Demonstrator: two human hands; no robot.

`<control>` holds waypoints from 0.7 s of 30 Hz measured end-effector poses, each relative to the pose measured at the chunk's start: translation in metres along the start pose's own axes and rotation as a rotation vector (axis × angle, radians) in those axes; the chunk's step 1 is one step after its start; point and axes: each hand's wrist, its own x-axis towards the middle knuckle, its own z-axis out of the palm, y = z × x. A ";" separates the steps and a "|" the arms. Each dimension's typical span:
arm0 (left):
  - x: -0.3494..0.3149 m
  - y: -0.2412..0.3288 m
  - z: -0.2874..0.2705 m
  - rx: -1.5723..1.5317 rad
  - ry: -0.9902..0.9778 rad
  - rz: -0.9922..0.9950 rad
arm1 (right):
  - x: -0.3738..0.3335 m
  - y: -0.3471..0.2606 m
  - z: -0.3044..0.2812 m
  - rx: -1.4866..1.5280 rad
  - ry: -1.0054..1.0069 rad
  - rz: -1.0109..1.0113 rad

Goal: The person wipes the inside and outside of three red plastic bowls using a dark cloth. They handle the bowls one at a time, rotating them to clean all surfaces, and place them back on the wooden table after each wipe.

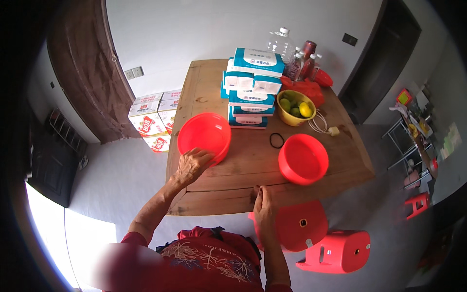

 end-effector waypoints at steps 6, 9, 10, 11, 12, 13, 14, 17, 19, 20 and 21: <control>-0.009 -0.012 0.012 0.071 -0.098 -0.012 | 0.027 0.021 -0.009 -0.326 0.136 -0.235; -0.010 -0.005 0.004 0.022 -0.149 -0.083 | 0.030 0.030 -0.008 -0.369 0.130 -0.256; -0.010 -0.003 0.003 0.036 -0.082 -0.068 | 0.030 0.033 -0.007 -0.379 0.124 -0.258; -0.009 0.000 0.004 0.049 -0.014 -0.052 | 0.031 0.034 -0.006 -0.385 0.113 -0.261; -0.008 0.003 0.004 0.057 0.050 -0.034 | 0.031 0.034 -0.006 -0.393 0.101 -0.259; -0.004 0.007 0.003 0.044 0.052 -0.041 | 0.031 0.035 -0.006 -0.403 0.090 -0.256; 0.001 0.011 0.001 0.029 0.054 -0.045 | 0.032 0.036 -0.005 -0.411 0.093 -0.251; 0.018 0.036 0.010 -0.079 0.040 0.001 | 0.030 0.045 -0.001 -0.428 0.095 -0.228; 0.036 0.056 0.020 -0.203 0.022 0.072 | 0.029 0.041 -0.001 -0.415 0.109 -0.224; 0.045 0.069 0.029 -0.216 0.023 0.122 | 0.029 0.040 -0.001 -0.407 0.117 -0.222; 0.053 0.080 0.039 -0.228 0.025 0.171 | 0.028 0.045 0.000 -0.358 0.103 -0.202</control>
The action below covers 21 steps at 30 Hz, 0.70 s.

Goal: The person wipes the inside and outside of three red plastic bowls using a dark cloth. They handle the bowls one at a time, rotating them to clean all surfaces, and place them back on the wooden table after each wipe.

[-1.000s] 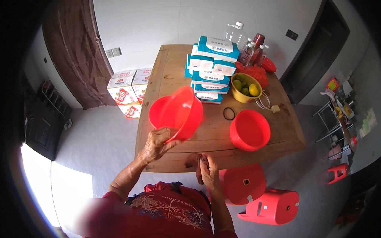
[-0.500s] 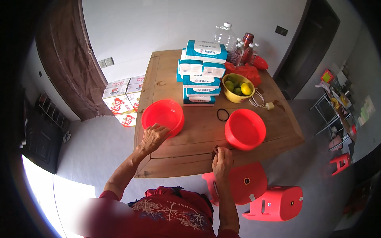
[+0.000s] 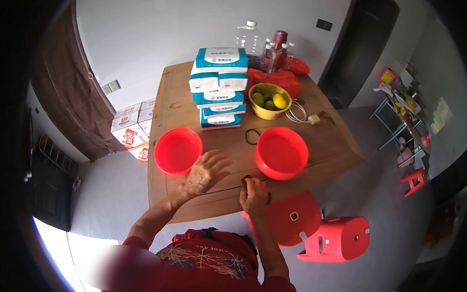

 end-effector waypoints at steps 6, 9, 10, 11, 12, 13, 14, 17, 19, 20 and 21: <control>0.063 0.041 0.048 -0.011 -0.119 0.250 | 0.003 0.002 -0.004 0.070 0.032 0.017; 0.082 0.047 0.060 0.023 -0.180 0.377 | 0.001 0.005 -0.002 0.041 0.028 0.030; 0.085 0.046 0.066 0.022 -0.210 0.388 | 0.001 0.006 -0.001 0.039 0.026 0.028; 0.087 0.046 0.070 0.023 -0.240 0.397 | 0.000 0.008 0.000 0.038 0.023 0.025; 0.088 0.045 0.072 0.016 -0.223 0.418 | 0.001 0.008 -0.002 0.034 0.021 0.012; 0.090 0.045 0.073 0.011 -0.207 0.438 | 0.000 0.008 -0.001 0.032 0.022 0.016; 0.091 0.044 0.073 0.005 -0.191 0.458 | -0.001 0.009 -0.001 0.031 0.022 0.020; 0.094 0.042 0.075 0.058 -0.360 0.485 | 0.000 0.010 -0.001 0.050 0.034 0.020; 0.098 0.041 0.071 0.048 -0.370 0.529 | 0.000 0.011 0.000 0.054 0.025 0.022; 0.100 0.040 0.070 0.043 -0.376 0.551 | -0.001 0.011 0.000 0.046 0.010 0.027; 0.101 0.039 0.071 0.030 -0.375 0.558 | -0.003 0.012 0.000 0.034 -0.006 0.031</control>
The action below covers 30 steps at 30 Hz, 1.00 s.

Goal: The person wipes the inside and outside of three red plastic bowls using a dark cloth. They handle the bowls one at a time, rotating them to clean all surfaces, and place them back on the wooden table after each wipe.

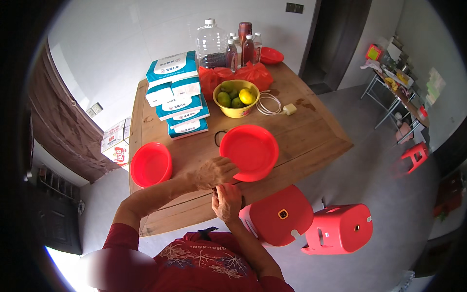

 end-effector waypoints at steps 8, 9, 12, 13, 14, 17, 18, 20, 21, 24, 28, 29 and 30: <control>0.011 -0.004 -0.002 -0.001 0.045 0.047 | 0.000 0.000 -0.002 0.038 -0.029 0.034; 0.013 -0.005 -0.001 -0.029 0.066 0.021 | 0.000 0.000 -0.002 0.052 -0.026 0.039; 0.017 -0.006 0.001 -0.095 0.141 -0.056 | 0.000 0.001 -0.001 0.053 -0.002 0.037; 0.018 -0.006 0.003 -0.105 0.174 -0.080 | 0.000 0.001 -0.001 0.062 -0.003 0.037; 0.019 -0.005 0.004 -0.114 0.207 -0.104 | 0.001 0.000 -0.002 0.073 -0.004 0.037; 0.027 -0.007 -0.008 -0.127 0.186 -0.070 | 0.002 -0.001 -0.004 0.085 0.005 0.038; 0.032 -0.009 -0.014 -0.126 0.199 -0.093 | 0.003 -0.001 -0.005 0.086 0.011 0.038; 0.041 -0.014 -0.028 -0.123 0.226 -0.143 | 0.002 0.000 -0.003 0.075 0.029 0.027; 0.043 -0.017 -0.038 -0.138 0.305 -0.173 | 0.003 0.001 -0.002 0.070 0.039 0.019; 0.037 -0.017 -0.063 -0.259 0.513 -0.315 | 0.003 0.000 -0.001 0.088 0.041 0.008; 0.002 0.007 -0.081 -0.591 0.651 -0.608 | 0.002 0.000 0.000 0.117 0.045 0.028; -0.013 0.013 -0.080 -0.619 0.674 -0.655 | 0.003 -0.001 0.000 0.123 0.051 0.030; -0.027 0.021 -0.077 -0.648 0.698 -0.707 | 0.003 -0.002 -0.001 0.129 0.052 0.032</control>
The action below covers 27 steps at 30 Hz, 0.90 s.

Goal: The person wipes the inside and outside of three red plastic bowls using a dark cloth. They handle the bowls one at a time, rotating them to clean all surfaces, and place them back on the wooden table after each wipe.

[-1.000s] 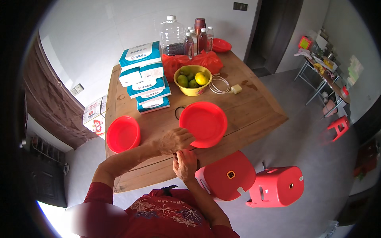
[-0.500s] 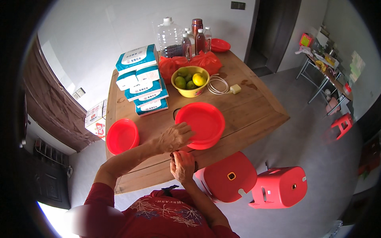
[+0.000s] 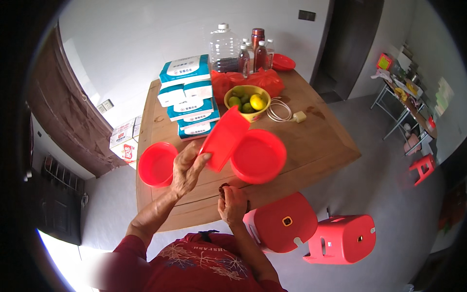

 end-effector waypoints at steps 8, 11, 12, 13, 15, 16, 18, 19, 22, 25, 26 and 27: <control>-0.106 -0.021 -0.025 -0.514 0.259 -0.448 | -0.001 -0.004 0.002 0.050 0.090 0.035; -0.125 -0.021 -0.031 -0.547 0.262 -0.478 | 0.001 -0.003 0.001 0.079 0.088 0.083; -0.128 -0.020 -0.031 -0.564 0.267 -0.488 | 0.005 -0.006 -0.001 0.093 0.106 0.092; -0.130 -0.019 -0.032 -0.582 0.271 -0.497 | 0.010 -0.014 0.003 0.510 0.073 0.373; -0.136 -0.019 -0.037 -0.621 0.242 -0.508 | 0.019 -0.028 -0.014 0.613 0.109 0.414; -0.139 -0.019 -0.041 -0.635 0.209 -0.510 | 0.024 -0.037 -0.021 0.527 0.098 0.493; -0.151 -0.019 -0.046 -0.662 0.144 -0.535 | 0.046 -0.092 -0.040 0.364 0.117 -0.004; -0.153 -0.017 -0.044 -0.707 0.151 -0.509 | 0.050 -0.115 -0.047 0.400 0.027 -0.075; -0.163 -0.027 -0.042 -0.806 0.067 -0.399 | 0.051 -0.148 -0.045 0.178 -0.188 -0.455; -0.176 -0.038 -0.048 -0.722 -0.030 -0.467 | 0.041 -0.148 -0.034 0.149 -0.135 -0.441; -0.180 -0.042 -0.049 -0.795 -0.038 -0.474 | 0.041 -0.148 -0.034 0.181 -0.146 -0.413; -0.179 -0.040 -0.049 -0.801 -0.045 -0.449 | 0.046 -0.150 -0.036 0.155 -0.157 -0.373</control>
